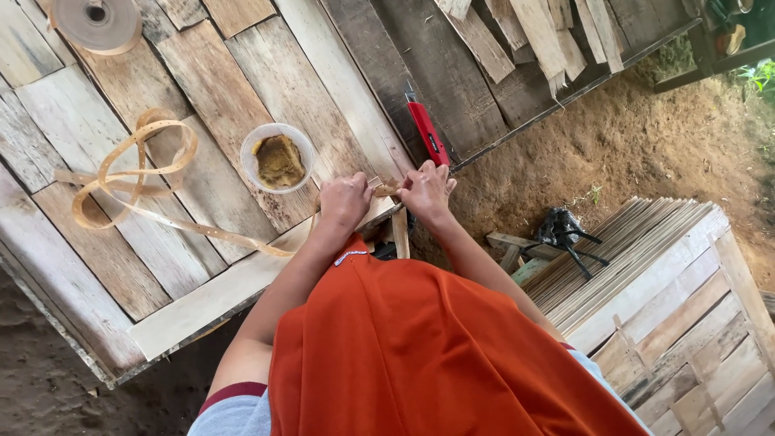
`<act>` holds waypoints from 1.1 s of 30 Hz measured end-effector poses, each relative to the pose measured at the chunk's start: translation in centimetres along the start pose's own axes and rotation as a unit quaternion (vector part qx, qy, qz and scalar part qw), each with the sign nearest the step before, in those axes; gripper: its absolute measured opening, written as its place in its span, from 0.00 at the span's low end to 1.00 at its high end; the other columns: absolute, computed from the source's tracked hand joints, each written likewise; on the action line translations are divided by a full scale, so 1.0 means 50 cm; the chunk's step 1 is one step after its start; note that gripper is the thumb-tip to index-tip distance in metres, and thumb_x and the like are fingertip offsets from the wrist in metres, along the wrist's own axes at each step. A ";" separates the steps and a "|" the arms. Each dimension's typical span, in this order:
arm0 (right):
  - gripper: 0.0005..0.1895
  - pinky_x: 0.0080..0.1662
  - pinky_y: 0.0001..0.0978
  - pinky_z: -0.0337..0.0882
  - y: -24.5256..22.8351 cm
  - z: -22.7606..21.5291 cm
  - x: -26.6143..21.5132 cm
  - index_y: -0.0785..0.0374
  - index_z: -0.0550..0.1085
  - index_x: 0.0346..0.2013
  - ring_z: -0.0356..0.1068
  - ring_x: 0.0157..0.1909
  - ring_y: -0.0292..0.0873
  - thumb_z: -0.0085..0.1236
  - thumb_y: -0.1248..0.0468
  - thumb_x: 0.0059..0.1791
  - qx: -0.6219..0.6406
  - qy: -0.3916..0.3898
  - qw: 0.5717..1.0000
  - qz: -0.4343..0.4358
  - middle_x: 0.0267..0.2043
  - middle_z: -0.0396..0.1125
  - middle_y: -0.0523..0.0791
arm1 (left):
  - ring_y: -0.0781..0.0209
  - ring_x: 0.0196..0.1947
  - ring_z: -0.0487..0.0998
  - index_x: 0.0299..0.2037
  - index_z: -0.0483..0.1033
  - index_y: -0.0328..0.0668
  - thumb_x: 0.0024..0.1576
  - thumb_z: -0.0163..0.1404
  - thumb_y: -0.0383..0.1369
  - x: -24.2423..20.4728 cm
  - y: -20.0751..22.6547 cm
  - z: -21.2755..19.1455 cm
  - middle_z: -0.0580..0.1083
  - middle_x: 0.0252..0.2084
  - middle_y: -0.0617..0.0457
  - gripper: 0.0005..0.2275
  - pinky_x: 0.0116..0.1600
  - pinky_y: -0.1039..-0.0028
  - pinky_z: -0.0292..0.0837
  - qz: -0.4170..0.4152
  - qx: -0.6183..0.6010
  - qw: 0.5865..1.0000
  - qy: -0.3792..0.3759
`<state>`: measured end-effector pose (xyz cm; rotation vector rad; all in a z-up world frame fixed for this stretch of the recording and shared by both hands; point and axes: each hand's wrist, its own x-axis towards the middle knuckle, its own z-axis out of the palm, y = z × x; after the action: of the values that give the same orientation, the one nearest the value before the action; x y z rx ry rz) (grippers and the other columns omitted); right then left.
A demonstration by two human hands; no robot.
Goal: The person unrolls a thin strip of material from a spool and places it on a wooden surface. They then use a small container to apply a paste-like adhesive onto the strip and smooth it down with their fingers. The person repeats this process on several wooden pieces.
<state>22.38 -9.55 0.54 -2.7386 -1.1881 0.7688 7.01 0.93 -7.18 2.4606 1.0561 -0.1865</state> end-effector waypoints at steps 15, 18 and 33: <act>0.07 0.50 0.42 0.70 -0.050 0.140 0.177 0.57 0.73 0.43 0.64 0.56 0.53 0.51 0.65 0.51 0.061 0.364 0.883 -0.291 0.51 0.65 0.48 | 0.42 0.48 0.82 0.37 0.80 0.58 0.51 0.48 0.48 0.038 0.000 -0.047 0.81 0.40 0.47 0.12 0.49 0.51 0.77 -0.047 -0.083 0.984 -0.147; 0.10 0.52 0.44 0.67 -0.112 0.142 0.143 0.53 0.71 0.43 0.61 0.60 0.54 0.48 0.63 0.48 -0.006 0.382 0.891 -0.245 0.54 0.63 0.46 | 0.39 0.52 0.81 0.41 0.83 0.50 0.49 0.47 0.40 0.019 0.022 -0.157 0.81 0.45 0.42 0.14 0.54 0.50 0.76 -0.065 -0.126 0.968 -0.208; 0.10 0.61 0.47 0.58 -0.118 0.192 0.168 0.52 0.70 0.47 0.59 0.63 0.51 0.43 0.59 0.54 -0.057 0.383 0.910 -0.149 0.57 0.62 0.44 | 0.35 0.51 0.80 0.42 0.82 0.35 0.48 0.49 0.33 0.027 -0.005 -0.173 0.79 0.43 0.34 0.15 0.54 0.48 0.77 -0.107 -0.176 0.948 -0.242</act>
<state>18.80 -0.89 -9.93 -2.4200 -1.3879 -0.3992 7.29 5.91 0.00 1.8473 1.0247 -0.5845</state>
